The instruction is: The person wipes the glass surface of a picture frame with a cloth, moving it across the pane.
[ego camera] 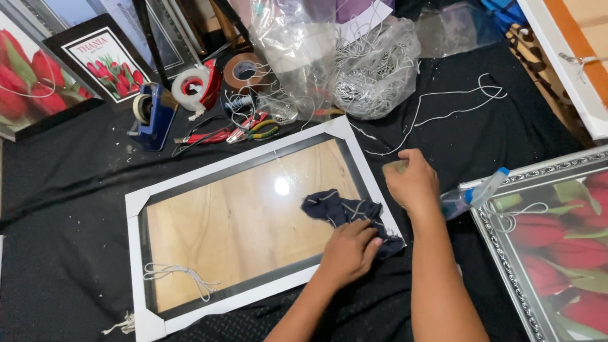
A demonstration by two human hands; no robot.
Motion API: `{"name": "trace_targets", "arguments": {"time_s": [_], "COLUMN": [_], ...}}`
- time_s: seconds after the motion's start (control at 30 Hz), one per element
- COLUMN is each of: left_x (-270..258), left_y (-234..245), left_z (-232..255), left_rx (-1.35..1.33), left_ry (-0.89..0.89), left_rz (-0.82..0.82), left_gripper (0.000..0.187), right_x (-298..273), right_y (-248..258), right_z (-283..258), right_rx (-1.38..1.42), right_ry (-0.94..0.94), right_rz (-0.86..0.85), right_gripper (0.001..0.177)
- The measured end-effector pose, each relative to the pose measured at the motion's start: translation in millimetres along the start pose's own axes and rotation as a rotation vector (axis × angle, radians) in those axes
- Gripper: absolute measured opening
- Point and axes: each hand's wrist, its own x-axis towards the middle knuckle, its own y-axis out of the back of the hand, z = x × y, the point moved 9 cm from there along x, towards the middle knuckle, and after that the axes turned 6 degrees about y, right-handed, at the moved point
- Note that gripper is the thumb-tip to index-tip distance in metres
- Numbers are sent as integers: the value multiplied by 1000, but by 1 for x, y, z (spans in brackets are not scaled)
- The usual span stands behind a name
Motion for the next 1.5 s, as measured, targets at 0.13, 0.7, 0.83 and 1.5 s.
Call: {"name": "trace_targets", "arguments": {"time_s": [0.13, 0.7, 0.83, 1.5], "left_x": [-4, 201, 176, 142], "left_y": [-46, -80, -65, 9], "left_z": [19, -101, -72, -200], "left_rx": [28, 334, 317, 455], "left_ry": [-31, 305, 325, 469], "left_rz": [-266, -295, -300, 127], "left_gripper": [56, 80, 83, 77], "right_x": [-14, 18, 26, 1], "right_y": [6, 12, 8, -8], "right_z": [-15, -4, 3, -13], "right_rx": [210, 925, 996, 1192], "right_ry": [22, -76, -104, -173], "right_rz": [132, 349, 366, 283], "right_gripper": [46, 19, 18, 16]}}
